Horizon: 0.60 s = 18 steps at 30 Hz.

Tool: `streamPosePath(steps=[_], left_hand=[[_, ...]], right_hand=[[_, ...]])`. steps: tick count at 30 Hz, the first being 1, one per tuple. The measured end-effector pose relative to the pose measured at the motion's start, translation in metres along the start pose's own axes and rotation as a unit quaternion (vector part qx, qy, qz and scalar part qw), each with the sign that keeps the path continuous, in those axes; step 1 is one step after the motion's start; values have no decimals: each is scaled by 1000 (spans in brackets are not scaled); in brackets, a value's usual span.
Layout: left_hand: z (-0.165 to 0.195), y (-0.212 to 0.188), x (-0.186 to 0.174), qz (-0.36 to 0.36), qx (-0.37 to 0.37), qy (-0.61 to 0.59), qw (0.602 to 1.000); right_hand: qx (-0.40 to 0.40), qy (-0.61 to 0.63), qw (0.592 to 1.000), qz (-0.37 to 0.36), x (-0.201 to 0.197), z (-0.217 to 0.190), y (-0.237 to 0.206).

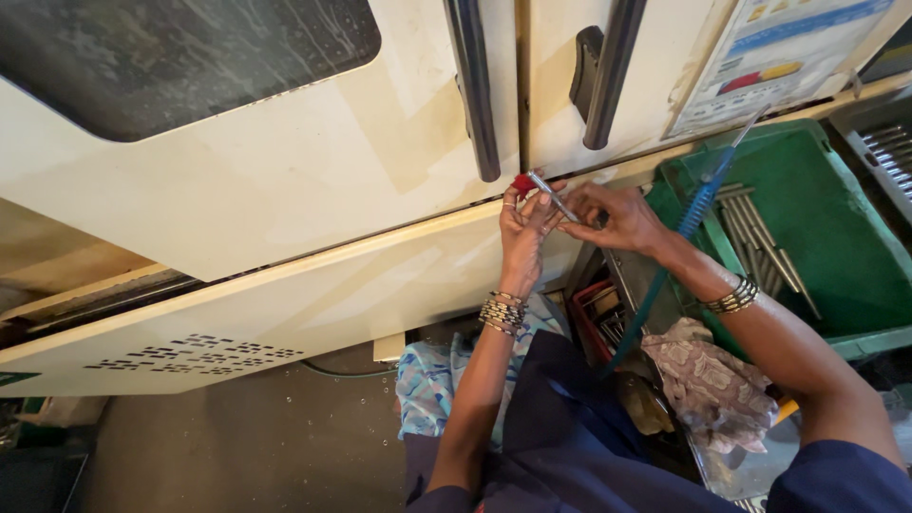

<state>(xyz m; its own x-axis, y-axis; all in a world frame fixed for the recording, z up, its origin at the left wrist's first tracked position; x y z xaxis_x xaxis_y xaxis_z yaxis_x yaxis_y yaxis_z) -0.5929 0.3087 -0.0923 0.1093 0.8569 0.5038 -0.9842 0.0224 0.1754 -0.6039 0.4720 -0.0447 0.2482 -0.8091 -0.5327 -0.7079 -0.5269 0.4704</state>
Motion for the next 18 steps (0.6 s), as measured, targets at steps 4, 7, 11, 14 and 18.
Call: streamPosePath(steps=[4,7,11,14,18], left_hand=[[-1,2,-4,10,3,7,1000],[-1,1,-5,11,3,16,1000],[-5,-2,-5,-18,3,78,997],[-12,-1,-8,-32,7,95,995],[-25,3,-11,-27,-8,79,996]], right_hand=[[17,-87,996,-24,-2,1,3],[49,-28,998,24,-8,-1,4],[23,69,994,76,-12,-7,5],[61,121,986,96,-11,0,6],[100,238,965,50,-3,18,6]])
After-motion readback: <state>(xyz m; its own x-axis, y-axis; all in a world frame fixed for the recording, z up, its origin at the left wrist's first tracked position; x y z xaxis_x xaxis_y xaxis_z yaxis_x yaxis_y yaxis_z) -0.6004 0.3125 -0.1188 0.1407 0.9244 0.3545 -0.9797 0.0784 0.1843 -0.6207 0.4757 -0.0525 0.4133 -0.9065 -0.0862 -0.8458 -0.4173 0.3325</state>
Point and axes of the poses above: each hand's wrist, its own y-axis towards the middle knuckle, its own x-axis out of the palm, z = x × y, the point moved 4 cm from there along y, towards the middle knuckle, and after that the axes turned 13 degrees about y, right-handed, at the moved point
